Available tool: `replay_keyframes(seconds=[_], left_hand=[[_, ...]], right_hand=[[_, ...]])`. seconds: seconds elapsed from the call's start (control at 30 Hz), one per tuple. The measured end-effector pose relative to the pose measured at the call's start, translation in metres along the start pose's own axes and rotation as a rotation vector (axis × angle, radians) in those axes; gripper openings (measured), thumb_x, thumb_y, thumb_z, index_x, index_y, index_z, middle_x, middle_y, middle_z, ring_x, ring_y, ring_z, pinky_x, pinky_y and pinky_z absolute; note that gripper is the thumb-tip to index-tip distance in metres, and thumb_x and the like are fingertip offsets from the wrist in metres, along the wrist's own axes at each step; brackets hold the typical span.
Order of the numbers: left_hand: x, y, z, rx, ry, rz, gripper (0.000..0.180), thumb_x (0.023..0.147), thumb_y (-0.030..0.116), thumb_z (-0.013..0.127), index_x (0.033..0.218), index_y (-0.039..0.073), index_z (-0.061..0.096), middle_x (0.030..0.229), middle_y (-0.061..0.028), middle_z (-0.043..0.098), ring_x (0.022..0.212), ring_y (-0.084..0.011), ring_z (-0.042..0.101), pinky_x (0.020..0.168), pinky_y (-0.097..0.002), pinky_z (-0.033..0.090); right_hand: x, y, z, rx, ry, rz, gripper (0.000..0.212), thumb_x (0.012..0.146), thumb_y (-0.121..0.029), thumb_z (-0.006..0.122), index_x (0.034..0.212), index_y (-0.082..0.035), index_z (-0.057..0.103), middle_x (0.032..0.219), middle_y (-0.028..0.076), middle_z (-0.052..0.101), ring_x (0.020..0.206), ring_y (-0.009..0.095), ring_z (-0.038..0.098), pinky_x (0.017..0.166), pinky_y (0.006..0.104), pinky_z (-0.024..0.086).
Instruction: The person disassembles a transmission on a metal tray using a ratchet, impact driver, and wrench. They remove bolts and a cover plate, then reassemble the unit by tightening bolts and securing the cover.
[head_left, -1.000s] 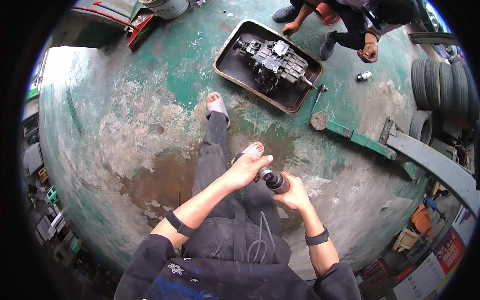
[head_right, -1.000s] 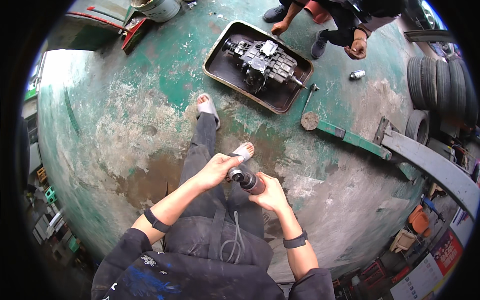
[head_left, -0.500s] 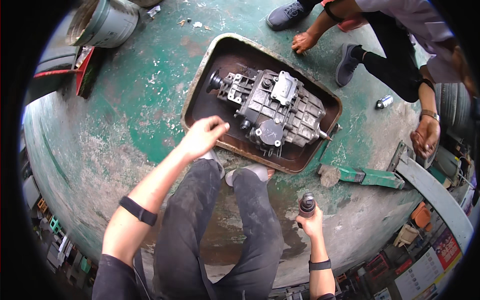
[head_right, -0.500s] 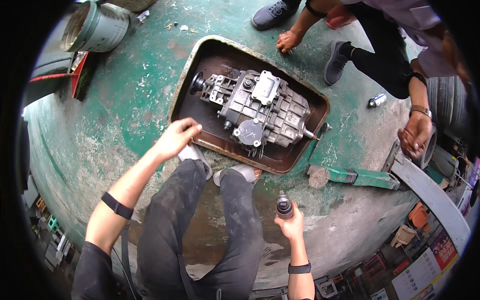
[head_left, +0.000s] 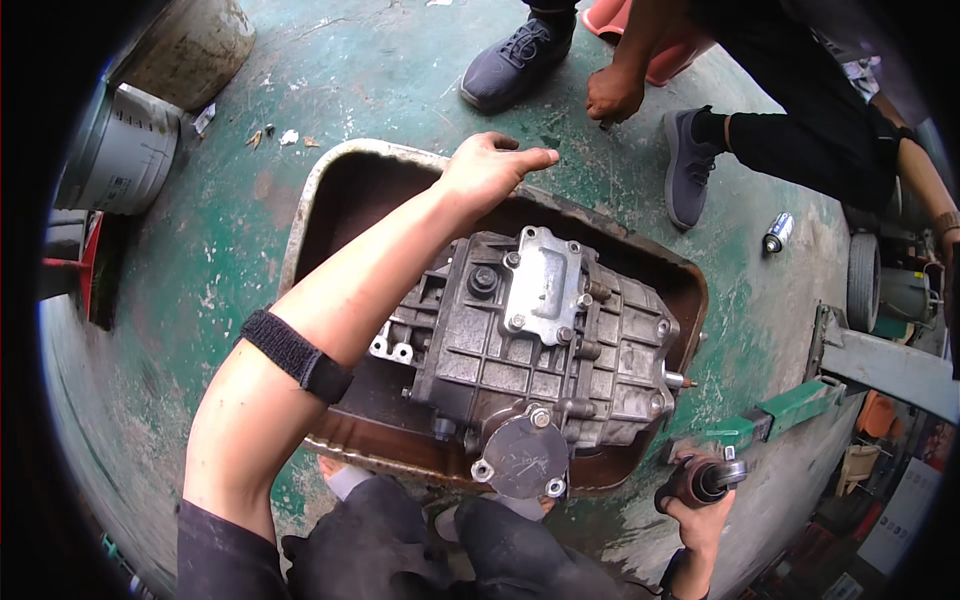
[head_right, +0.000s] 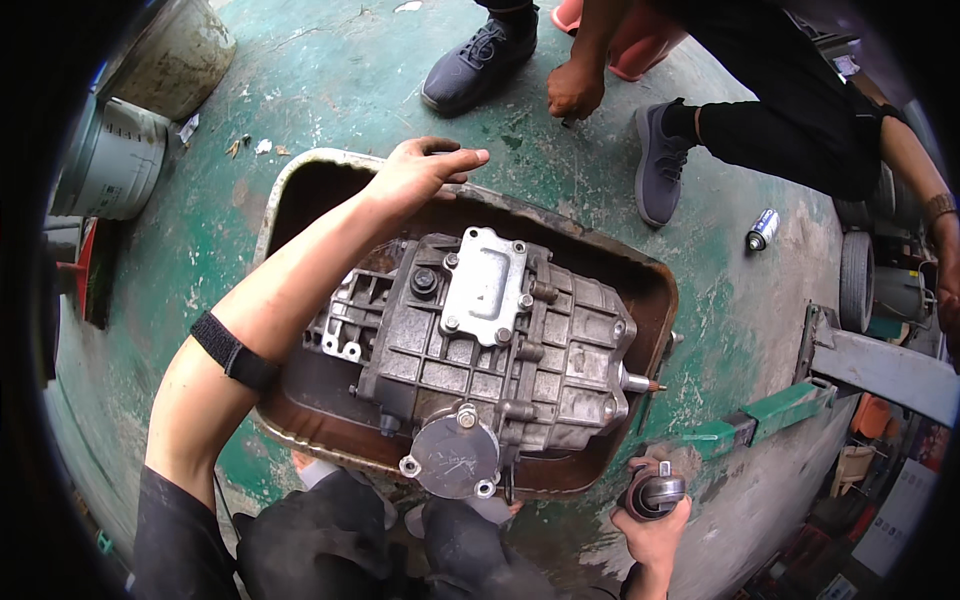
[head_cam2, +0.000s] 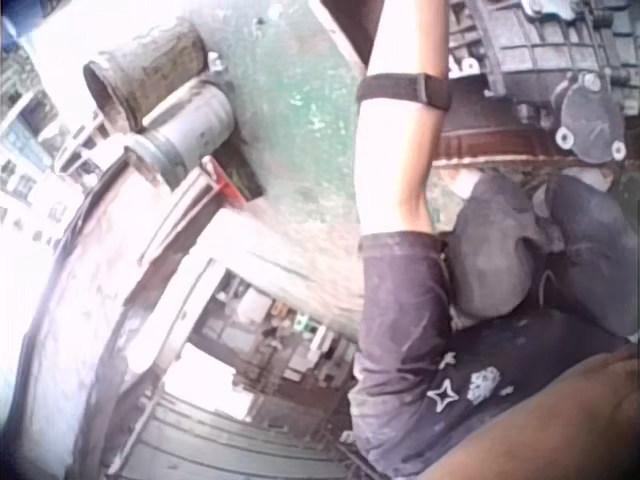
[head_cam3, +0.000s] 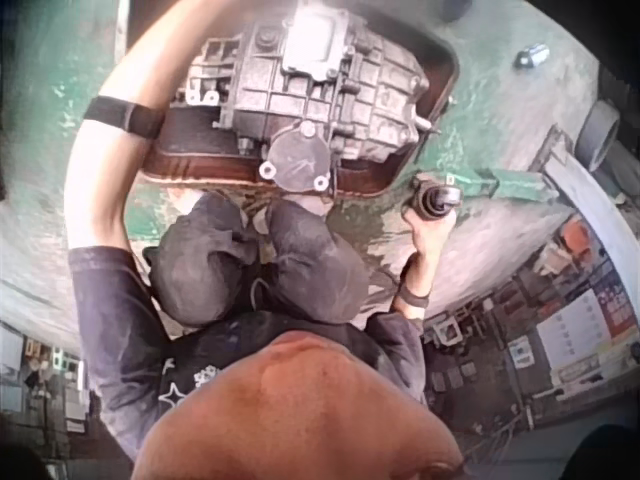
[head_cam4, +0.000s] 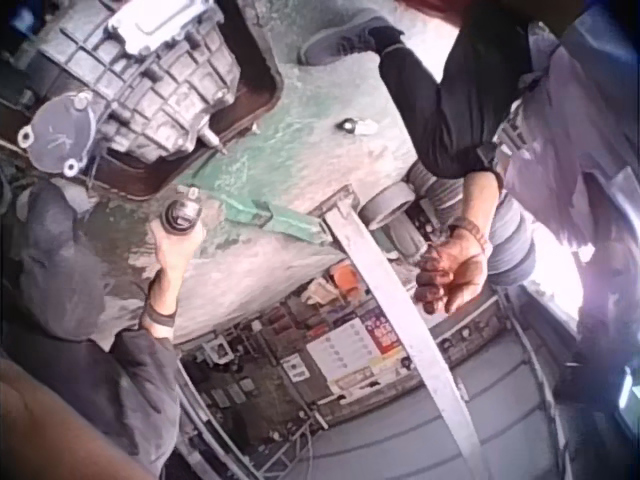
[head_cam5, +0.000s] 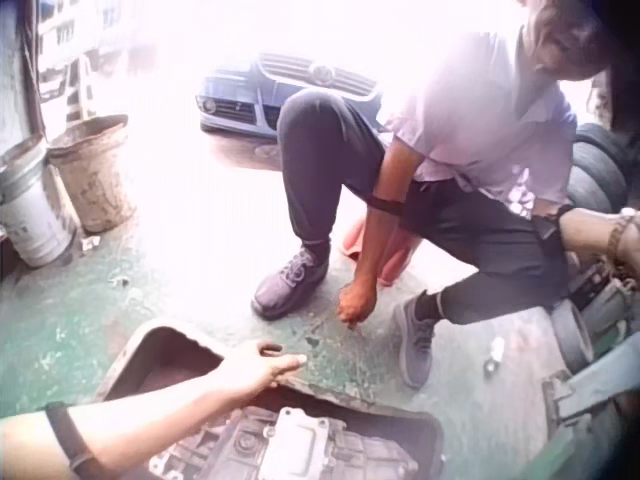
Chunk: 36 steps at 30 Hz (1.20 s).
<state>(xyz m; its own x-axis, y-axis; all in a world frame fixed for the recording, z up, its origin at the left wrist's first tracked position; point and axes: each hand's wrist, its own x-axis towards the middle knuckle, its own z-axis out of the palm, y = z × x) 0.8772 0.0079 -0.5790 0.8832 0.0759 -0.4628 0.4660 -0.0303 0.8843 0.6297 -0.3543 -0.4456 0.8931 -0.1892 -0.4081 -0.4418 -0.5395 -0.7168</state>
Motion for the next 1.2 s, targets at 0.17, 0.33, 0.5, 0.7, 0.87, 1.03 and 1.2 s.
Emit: replay_keyframes(seconds=[0.17, 0.33, 0.5, 0.7, 0.87, 1.03, 1.2], left_hand=[[0.023, 0.005, 0.017, 0.029, -0.078, 0.030, 0.077, 0.079, 0.044, 0.078, 0.129, -0.009, 0.053, 0.123, -0.0179, 0.061, 0.116, -0.0232, 0.057, 0.093, -0.0352, 0.048], [0.028, 0.006, 0.030, -0.005, -0.120, -0.084, 0.072, 0.080, 0.042, 0.077, 0.127, -0.007, 0.056, 0.130, -0.0192, 0.057, 0.122, -0.0254, 0.053, 0.098, -0.0399, 0.046], [0.041, 0.024, 0.055, -0.219, -0.158, -0.062, 0.077, 0.083, 0.045, 0.074, 0.131, -0.009, 0.049, 0.132, -0.0225, 0.053, 0.125, -0.0303, 0.050, 0.101, -0.0443, 0.045], [0.036, 0.033, 0.077, -0.694, -0.210, -0.254, 0.035, 0.099, 0.024, 0.055, 0.111, -0.009, 0.053, 0.098, -0.0172, 0.063, 0.080, -0.0295, 0.068, 0.066, -0.0403, 0.062], [-0.014, 0.032, 0.047, -0.580, -0.280, -0.224, 0.022, 0.102, 0.020, 0.048, 0.110, 0.000, 0.054, 0.090, -0.0042, 0.057, 0.081, -0.0134, 0.056, 0.080, -0.0278, 0.052], [-0.122, 0.021, -0.008, -0.183, -0.505, 0.134, 0.025, 0.097, 0.014, 0.059, 0.117, -0.002, 0.057, 0.097, -0.0037, 0.062, 0.085, -0.0127, 0.059, 0.080, -0.0267, 0.049], [-0.180, 0.006, -0.016, 0.393, -0.180, 0.849, 0.037, 0.068, -0.011, 0.071, 0.103, 0.000, 0.067, 0.097, -0.0141, 0.069, 0.088, -0.0229, 0.068, 0.077, -0.0311, 0.054]], right_hand=[[-0.015, 0.009, 0.013, 0.225, 0.017, -0.124, 0.059, 0.049, 0.003, 0.073, 0.104, -0.002, 0.052, 0.106, 0.016, 0.056, 0.106, 0.029, 0.056, 0.095, 0.0442, 0.042], [-0.039, 0.006, 0.014, 0.265, -0.066, -0.089, 0.060, 0.050, 0.002, 0.074, 0.106, -0.002, 0.050, 0.103, 0.015, 0.055, 0.108, 0.030, 0.055, 0.096, 0.0454, 0.041], [-0.040, 0.002, 0.014, 0.286, -0.075, -0.103, 0.059, 0.050, 0.000, 0.075, 0.104, -0.003, 0.051, 0.107, 0.018, 0.057, 0.106, 0.030, 0.056, 0.095, 0.0440, 0.043], [-0.038, 0.002, 0.012, 0.300, -0.084, -0.144, 0.057, 0.051, -0.002, 0.075, 0.104, -0.004, 0.052, 0.110, 0.020, 0.059, 0.103, 0.029, 0.057, 0.094, 0.0425, 0.043], [-0.039, -0.004, 0.001, 0.320, -0.211, -0.070, 0.053, 0.055, 0.000, 0.073, 0.103, -0.004, 0.052, 0.110, 0.020, 0.059, 0.105, 0.027, 0.057, 0.094, 0.0420, 0.043], [-0.029, -0.026, -0.001, 0.483, -0.377, -0.031, 0.055, 0.052, -0.001, 0.070, 0.104, 0.003, 0.052, 0.104, 0.020, 0.062, 0.092, 0.026, 0.064, 0.082, 0.0386, 0.051], [-0.006, -0.052, 0.019, 0.631, -0.714, 0.124, 0.064, 0.053, -0.010, 0.072, 0.112, 0.008, 0.054, 0.102, 0.023, 0.067, 0.088, 0.027, 0.067, 0.079, 0.0388, 0.054]])
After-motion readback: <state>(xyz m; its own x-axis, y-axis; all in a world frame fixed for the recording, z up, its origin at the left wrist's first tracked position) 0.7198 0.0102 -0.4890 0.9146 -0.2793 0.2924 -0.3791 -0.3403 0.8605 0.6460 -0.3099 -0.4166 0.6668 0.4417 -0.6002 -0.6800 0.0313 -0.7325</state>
